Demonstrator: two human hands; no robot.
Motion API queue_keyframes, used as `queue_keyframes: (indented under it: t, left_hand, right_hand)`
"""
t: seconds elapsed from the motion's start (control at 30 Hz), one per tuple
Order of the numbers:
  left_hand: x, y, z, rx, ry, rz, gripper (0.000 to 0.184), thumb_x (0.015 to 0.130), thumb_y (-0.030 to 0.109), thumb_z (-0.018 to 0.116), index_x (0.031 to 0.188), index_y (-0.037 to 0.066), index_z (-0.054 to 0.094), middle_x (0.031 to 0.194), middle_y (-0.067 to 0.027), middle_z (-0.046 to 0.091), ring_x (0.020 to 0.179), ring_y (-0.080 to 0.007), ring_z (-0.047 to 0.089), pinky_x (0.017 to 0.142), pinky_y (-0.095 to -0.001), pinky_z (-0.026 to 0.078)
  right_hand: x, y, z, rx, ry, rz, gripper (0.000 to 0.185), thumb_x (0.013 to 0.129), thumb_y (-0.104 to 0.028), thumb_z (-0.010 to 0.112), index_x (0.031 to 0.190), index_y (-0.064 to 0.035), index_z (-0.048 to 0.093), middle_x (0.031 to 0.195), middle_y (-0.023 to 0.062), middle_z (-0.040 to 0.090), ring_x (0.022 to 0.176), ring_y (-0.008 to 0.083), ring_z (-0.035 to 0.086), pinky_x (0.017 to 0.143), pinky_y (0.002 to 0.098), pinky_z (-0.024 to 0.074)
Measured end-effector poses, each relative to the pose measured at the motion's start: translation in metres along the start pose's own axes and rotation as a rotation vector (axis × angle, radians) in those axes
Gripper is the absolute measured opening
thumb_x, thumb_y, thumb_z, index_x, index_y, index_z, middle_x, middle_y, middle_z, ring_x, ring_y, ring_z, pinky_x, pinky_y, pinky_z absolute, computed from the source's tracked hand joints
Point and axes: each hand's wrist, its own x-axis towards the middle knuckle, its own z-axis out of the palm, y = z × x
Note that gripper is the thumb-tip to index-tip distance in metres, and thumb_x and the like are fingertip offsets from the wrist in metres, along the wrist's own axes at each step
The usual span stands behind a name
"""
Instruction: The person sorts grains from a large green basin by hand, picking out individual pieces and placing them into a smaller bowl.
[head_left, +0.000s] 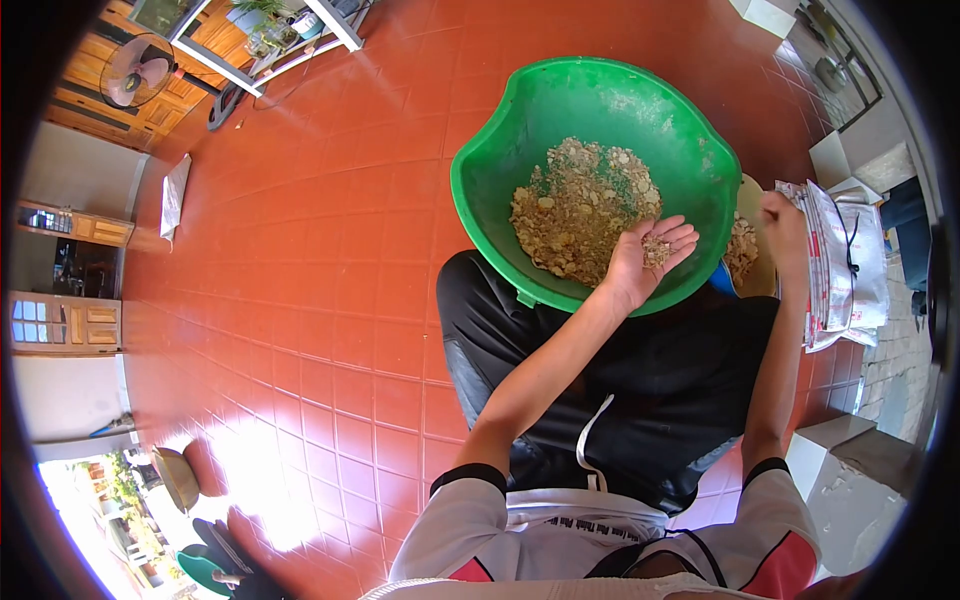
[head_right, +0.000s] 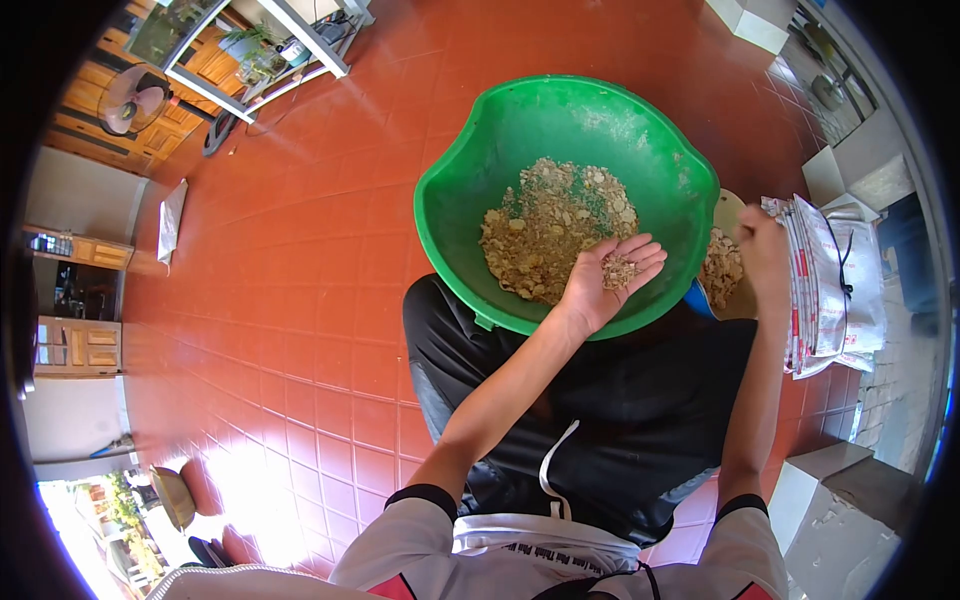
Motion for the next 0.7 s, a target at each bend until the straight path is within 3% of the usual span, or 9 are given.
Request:
queue_keyframes:
  t: [0.07, 0.17, 0.23, 0.3, 0.4, 0.5, 0.67, 0.7]
  left_hand:
    - [0.0, 0.001, -0.001, 0.006, 0.021, -0.003, 0.043, 0.105, 0.019, 0.034, 0.129, -0.011, 0.052, 0.123, -0.021, 0.063, 0.122, -0.0328, 0.06, 0.113, -0.0433, 0.046]
    - [0.002, -0.001, -0.004, 0.026, 0.083, 0.022, 0.041, 0.105, 0.018, 0.036, 0.129, -0.011, 0.053, 0.125, -0.0213, 0.062, 0.122, -0.0324, 0.059, 0.113, -0.0427, 0.046]
    - [0.001, -0.001, -0.004, 0.038, 0.084, 0.027, 0.041, 0.105, 0.018, 0.036, 0.129, -0.011, 0.053, 0.126, -0.0214, 0.061, 0.123, -0.032, 0.059, 0.113, -0.0426, 0.046]
    - [0.003, -0.002, -0.006, 0.051, 0.087, 0.022, 0.041, 0.104, 0.018, 0.037, 0.129, -0.011, 0.052, 0.126, -0.0215, 0.061, 0.124, -0.0317, 0.058, 0.112, -0.0425, 0.046]
    - [0.005, -0.004, -0.009, 0.068, 0.094, 0.012, 0.039, 0.104, 0.019, 0.038, 0.128, -0.008, 0.055, 0.125, -0.0195, 0.061, 0.12, -0.0288, 0.06, 0.11, -0.0415, 0.048]
    - [0.007, -0.005, -0.014, 0.061, 0.153, 0.081, 0.036, 0.105, 0.02, 0.038, 0.121, -0.004, 0.059, 0.119, -0.0151, 0.064, 0.112, -0.0239, 0.063, 0.104, -0.0362, 0.051]
    - [0.039, -0.013, -0.083, -0.175, -0.264, 0.013, 0.034, 0.105, 0.023, 0.038, 0.113, 0.0, 0.061, 0.11, -0.01, 0.067, 0.102, -0.0179, 0.064, 0.093, -0.031, 0.052]
    - [0.03, -0.011, -0.055, -0.027, 0.028, 0.038, 0.039, 0.105, 0.024, 0.035, 0.118, -0.002, 0.06, 0.116, -0.0145, 0.066, 0.11, -0.0227, 0.063, 0.1, -0.0358, 0.05]
  right_hand:
    - [-0.003, 0.054, -0.002, -0.1, 0.043, -0.076, 0.023, 0.08, 0.002, 0.066, 0.102, 0.0, 0.064, 0.092, 0.021, 0.068, 0.082, 0.0364, 0.069, 0.071, 0.042, 0.053]
    - [-0.001, 0.054, 0.002, -0.217, 0.031, -0.121, 0.027, 0.08, 0.001, 0.067, 0.107, 0.0012, 0.067, 0.101, 0.0214, 0.069, 0.089, 0.0388, 0.069, 0.077, 0.0441, 0.0548]
    - [0.0, 0.025, 0.007, -0.238, -0.024, -0.09, 0.028, 0.081, 0.001, 0.068, 0.109, 0.0017, 0.067, 0.106, 0.0214, 0.069, 0.092, 0.0401, 0.069, 0.079, 0.0454, 0.0554]
    - [0.0, -0.039, 0.004, -0.016, 0.148, -0.237, 0.028, 0.084, -0.004, 0.07, 0.112, 0.0001, 0.068, 0.108, 0.0198, 0.07, 0.088, 0.0363, 0.07, 0.076, 0.0415, 0.0556]
    - [-0.021, -0.117, 0.004, 0.266, -0.109, -0.166, 0.027, 0.09, -0.016, 0.072, 0.112, -0.001, 0.068, 0.102, 0.0159, 0.069, 0.08, 0.0276, 0.068, 0.069, 0.033, 0.0537]
    - [-0.036, -0.142, 0.03, 0.294, -0.277, -0.301, 0.033, 0.09, -0.026, 0.072, 0.109, 0.001, 0.068, 0.099, 0.0163, 0.066, 0.086, 0.0323, 0.067, 0.076, 0.0403, 0.0531]
    - [-0.049, -0.14, 0.063, 0.139, -0.245, -0.451, 0.025, 0.088, -0.02, 0.068, 0.104, 0.0005, 0.066, 0.097, 0.0155, 0.064, 0.092, 0.0358, 0.064, 0.082, 0.0426, 0.0518]
    - [-0.051, -0.141, 0.064, 0.137, -0.272, -0.431, 0.022, 0.088, -0.017, 0.067, 0.102, 0.0001, 0.065, 0.097, 0.0152, 0.063, 0.093, 0.0356, 0.064, 0.083, 0.0431, 0.0513]
